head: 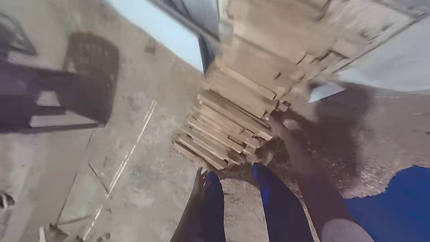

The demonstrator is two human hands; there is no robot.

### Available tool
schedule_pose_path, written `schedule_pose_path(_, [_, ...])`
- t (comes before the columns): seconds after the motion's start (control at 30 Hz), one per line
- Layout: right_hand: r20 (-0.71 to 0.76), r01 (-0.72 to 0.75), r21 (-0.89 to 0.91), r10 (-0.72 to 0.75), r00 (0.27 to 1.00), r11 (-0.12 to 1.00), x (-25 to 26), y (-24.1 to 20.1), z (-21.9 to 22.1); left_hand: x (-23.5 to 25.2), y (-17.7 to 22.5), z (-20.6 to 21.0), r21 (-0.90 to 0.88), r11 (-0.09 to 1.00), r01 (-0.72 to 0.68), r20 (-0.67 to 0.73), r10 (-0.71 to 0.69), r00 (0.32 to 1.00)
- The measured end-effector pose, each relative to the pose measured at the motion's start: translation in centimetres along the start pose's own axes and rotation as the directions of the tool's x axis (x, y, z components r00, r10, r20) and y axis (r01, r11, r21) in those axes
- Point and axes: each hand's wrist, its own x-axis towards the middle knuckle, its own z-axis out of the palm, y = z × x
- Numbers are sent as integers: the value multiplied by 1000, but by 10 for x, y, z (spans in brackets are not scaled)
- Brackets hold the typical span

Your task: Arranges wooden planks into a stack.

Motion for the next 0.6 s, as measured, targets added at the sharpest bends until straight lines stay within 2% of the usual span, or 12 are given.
schedule_pose_path(0.03, [-20,-72,25,72,997,997,18,7,11,19,1,21,-24,1000,0,-7,0,1000])
schedule_pose_path(0.1, [-34,-118,45,120,992,992,46,19,17,59,4,61,-62,997,-46,23,47,999])
schedule_pose_path(0.2, [30,-168,82,166,986,982,38,26,7,93,21,107,-138,982,-125,51,133,990])
schedule_pose_path(0.33, [-41,-248,-12,247,968,969,21,37,11,119,46,155,-238,953,-185,20,195,981])
schedule_pose_path(0.4, [-58,-227,-3,227,972,974,20,51,9,128,47,171,-261,949,-178,-2,183,983])
schedule_pose_path(0.5, [7,-186,67,186,983,980,33,41,16,135,52,181,-247,945,-213,-35,211,977])
schedule_pose_path(0.6, [-73,-93,11,94,993,996,33,39,23,139,55,184,-259,931,-258,-27,260,965])
